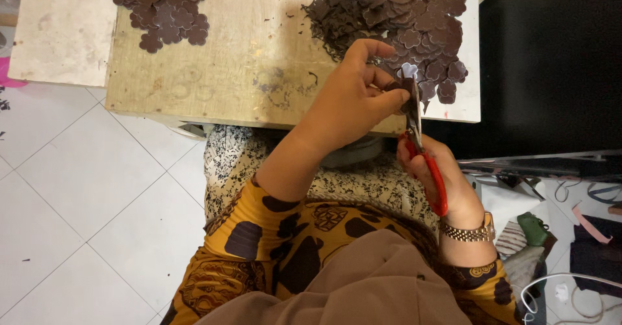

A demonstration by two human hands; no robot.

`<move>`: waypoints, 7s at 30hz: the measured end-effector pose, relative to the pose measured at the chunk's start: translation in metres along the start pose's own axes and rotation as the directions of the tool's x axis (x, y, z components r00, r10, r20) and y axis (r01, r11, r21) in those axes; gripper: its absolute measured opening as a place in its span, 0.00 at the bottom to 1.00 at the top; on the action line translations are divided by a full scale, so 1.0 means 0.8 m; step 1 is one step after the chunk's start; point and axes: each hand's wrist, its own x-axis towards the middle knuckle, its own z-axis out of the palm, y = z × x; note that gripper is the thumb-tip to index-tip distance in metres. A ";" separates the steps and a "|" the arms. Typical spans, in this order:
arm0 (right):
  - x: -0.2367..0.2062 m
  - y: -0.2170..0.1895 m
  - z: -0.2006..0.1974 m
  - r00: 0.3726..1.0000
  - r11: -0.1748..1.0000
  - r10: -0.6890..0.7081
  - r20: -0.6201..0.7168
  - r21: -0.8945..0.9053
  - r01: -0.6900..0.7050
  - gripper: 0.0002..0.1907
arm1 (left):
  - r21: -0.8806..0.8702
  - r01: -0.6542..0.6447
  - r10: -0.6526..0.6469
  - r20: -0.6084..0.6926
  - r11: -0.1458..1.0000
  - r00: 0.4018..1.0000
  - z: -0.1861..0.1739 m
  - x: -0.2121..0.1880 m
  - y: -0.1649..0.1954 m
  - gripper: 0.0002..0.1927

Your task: The person uses red-handled scissors to cut dark brown material into flower-like shapes. They hold the material with one hand and cut with the other, placing finished pieces on a wooden board.

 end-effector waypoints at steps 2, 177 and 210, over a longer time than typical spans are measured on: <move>0.000 -0.014 0.003 1.000 1.000 -0.022 0.009 -0.008 0.022 0.37 | 0.007 -0.003 0.003 0.002 1.000 1.000 -0.004 -0.001 0.012 0.29; -0.012 -0.042 0.112 0.983 0.998 0.066 -0.174 0.019 -0.064 0.35 | -0.390 0.059 -0.039 0.060 0.919 0.997 -0.053 -0.060 0.006 0.11; 0.036 -0.043 0.214 0.978 0.971 0.068 -0.198 0.240 -0.019 0.38 | -0.381 0.012 -0.031 -0.044 0.924 0.999 -0.134 -0.090 -0.012 0.07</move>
